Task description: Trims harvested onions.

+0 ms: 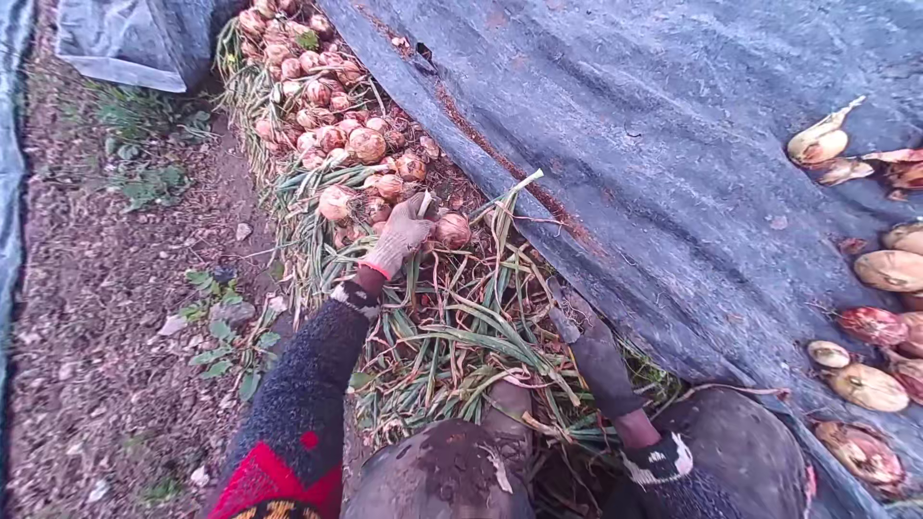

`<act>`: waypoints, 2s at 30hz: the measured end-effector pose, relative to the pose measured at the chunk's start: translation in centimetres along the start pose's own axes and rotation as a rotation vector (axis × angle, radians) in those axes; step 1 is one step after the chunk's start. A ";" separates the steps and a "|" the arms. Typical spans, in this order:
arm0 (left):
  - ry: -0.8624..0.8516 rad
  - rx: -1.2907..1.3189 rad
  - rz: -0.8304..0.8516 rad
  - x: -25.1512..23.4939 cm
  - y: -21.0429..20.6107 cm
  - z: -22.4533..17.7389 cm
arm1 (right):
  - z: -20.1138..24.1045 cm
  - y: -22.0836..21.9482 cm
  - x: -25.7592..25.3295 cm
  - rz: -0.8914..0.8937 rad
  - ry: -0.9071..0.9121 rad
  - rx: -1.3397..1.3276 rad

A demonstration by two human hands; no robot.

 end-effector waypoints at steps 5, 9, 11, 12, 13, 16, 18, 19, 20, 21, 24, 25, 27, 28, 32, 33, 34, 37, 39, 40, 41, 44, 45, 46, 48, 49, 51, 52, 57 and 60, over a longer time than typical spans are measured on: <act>-0.020 0.699 0.069 8.3 -5.2 -4.1 | 0.3 -0.7 0.5 0.084 0.018 -0.142; -0.009 0.749 0.209 14.1 -9.2 -7.6 | 1.3 -0.9 1.3 0.066 0.185 -0.286; -0.058 0.599 0.238 15.8 -9.9 -8.3 | 2.0 -1.1 1.5 -0.069 0.242 -0.341; -0.107 0.528 0.246 16.2 -10.0 -8.6 | 2.2 -0.8 1.4 -0.124 0.251 -0.353; -0.152 0.488 0.275 16.2 -10.0 -8.7 | 2.3 -0.5 1.4 -0.148 0.245 -0.363; -0.228 0.537 0.567 15.2 -10.4 -8.5 | 1.8 0.1 1.0 -0.076 0.206 -0.346; -0.064 0.552 0.728 15.3 -11.4 -8.9 | 1.3 -0.1 0.7 -0.006 0.176 -0.369; 0.003 0.546 0.753 15.5 -12.0 -9.2 | 1.0 -0.3 0.5 0.020 0.166 -0.389; 0.003 0.470 0.723 15.6 -12.4 -9.4 | 0.8 -0.4 0.3 0.026 0.152 -0.398; -0.061 0.304 0.633 15.6 -12.7 -9.6 | 0.8 -0.4 0.2 0.018 0.124 -0.396; -0.194 0.045 0.368 16.0 -13.2 -10.0 | 1.8 0.5 0.6 0.004 0.064 -0.420; -0.134 0.121 0.349 15.9 -13.0 -9.8 | 2.8 1.0 1.2 0.024 0.075 -0.470; 0.083 0.409 0.292 14.5 -12.8 -8.8 | 5.9 1.8 3.2 0.167 0.171 -0.627; 0.191 0.547 0.258 13.6 -12.9 -7.7 | 7.6 2.3 4.5 0.232 0.237 -0.658; 0.242 0.769 0.169 11.0 -10.3 -6.7 | 6.1 2.2 3.3 -0.049 0.155 -0.426; 0.174 0.672 0.137 11.0 -9.6 -7.8 | 4.1 2.2 2.2 -0.041 0.083 -0.244; 0.090 0.507 0.094 11.1 -9.2 -9.3 | 2.3 1.9 1.5 0.028 0.043 -0.172; -0.194 -0.061 0.018 13.5 -10.0 -12.2 | 0.8 0.2 2.1 0.234 -0.159 -0.461; -0.411 -0.296 0.076 16.4 -11.6 -13.3 | 1.3 -0.8 2.7 0.242 -0.381 -0.732; -0.478 -0.357 0.116 17.4 -12.5 -13.6 | 1.2 -0.9 2.9 0.248 -0.483 -0.850; -0.504 -0.368 0.157 18.0 -13.1 -13.7 | 0.8 -0.9 2.9 0.267 -0.558 -0.950; -0.445 -0.163 0.293 17.6 -13.3 -13.3 | 0.7 0.0 2.7 0.297 -0.597 -1.168; -0.455 -0.094 0.278 17.0 -13.4 -13.6 | 0.9 0.7 2.7 0.328 -0.535 -1.228; -0.484 -0.051 0.225 15.9 -13.3 -14.1 | 1.6 1.5 2.8 0.354 -0.465 -1.278; -0.526 -0.075 0.026 13.1 -12.1 -15.5 | 4.3 3.7 3.5 0.367 -0.248 -1.392; -0.492 -0.149 -0.106 11.0 -11.0 -15.8 | 5.8 5.6 4.2 0.357 -0.057 -1.439; -0.277 -0.261 -0.228 5.7 -8.4 -14.0 | 8.5 11.3 5.7 0.206 0.436 -1.275; -0.167 -0.279 -0.196 3.0 -7.6 -12.5 | 9.4 13.7 6.5 0.030 0.621 -1.106; 0.032 -0.521 0.086 -1.8 -12.4 -6.8 | 7.0 11.9 4.3 -0.070 0.525 -0.981; -0.037 -0.563 0.146 2.5 -14.5 -5.7 | 3.8 8.2 1.4 -0.207 0.077 -0.727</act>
Point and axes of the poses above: each hand's wrist, its own x-axis away from the middle knuckle, its own y-axis out of the back of the hand, z = x × y, the point moved 2 cm from there along -x, towards the middle knuckle, and after that the axes turned 6 degrees about -x, right-handed, at the moved point
